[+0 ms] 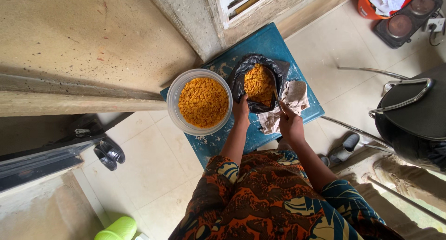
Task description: The person scoops corn kernels from a plastic bag into a clear plastic bowl using a large spoon.
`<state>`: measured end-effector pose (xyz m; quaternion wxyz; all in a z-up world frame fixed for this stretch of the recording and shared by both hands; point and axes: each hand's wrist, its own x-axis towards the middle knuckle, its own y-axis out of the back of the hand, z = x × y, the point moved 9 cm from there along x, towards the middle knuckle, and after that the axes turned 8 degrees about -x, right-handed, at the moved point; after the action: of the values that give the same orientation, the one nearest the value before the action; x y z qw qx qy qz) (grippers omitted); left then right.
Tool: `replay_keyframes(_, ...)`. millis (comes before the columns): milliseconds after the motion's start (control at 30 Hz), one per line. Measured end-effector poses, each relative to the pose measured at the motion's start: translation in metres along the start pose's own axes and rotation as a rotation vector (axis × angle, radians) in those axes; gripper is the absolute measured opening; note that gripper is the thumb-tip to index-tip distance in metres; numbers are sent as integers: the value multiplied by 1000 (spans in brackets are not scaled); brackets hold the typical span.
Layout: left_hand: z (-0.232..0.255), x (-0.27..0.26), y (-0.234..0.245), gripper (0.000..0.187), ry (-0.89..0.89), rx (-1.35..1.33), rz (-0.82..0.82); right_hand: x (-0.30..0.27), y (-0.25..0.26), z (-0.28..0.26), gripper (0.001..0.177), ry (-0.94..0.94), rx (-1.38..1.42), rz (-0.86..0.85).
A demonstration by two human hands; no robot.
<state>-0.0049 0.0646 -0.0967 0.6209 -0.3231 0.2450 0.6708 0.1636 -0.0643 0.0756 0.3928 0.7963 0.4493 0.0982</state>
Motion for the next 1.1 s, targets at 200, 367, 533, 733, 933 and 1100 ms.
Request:
replay_keyframes(200, 0, -4, -3, 96, 179, -103, 3, 5, -26, 34, 43, -173, 139, -157)
replay_keyframes(367, 7, -16, -2, 102, 205, -100, -3, 8, -60, 45, 46, -427, 508, -363)
replay_keyframes(533, 1, -11, 1, 100, 168, -57, -5, 12, -61, 35, 49, -526, 895, -549)
replay_keyframes(733, -2, -8, 0, 97, 157, -64, -32, 14, -72, 38, 51, -502, 990, -697)
replay_keyframes(933, 3, -19, 0, 94, 150, -41, -44, 9, -73, 44, 52, -489, 1040, -683)
replay_keyframes(1100, 4, -41, 8, 92, 205, 84, -39, 0, -63, 47, 55, -482, 1076, -669)
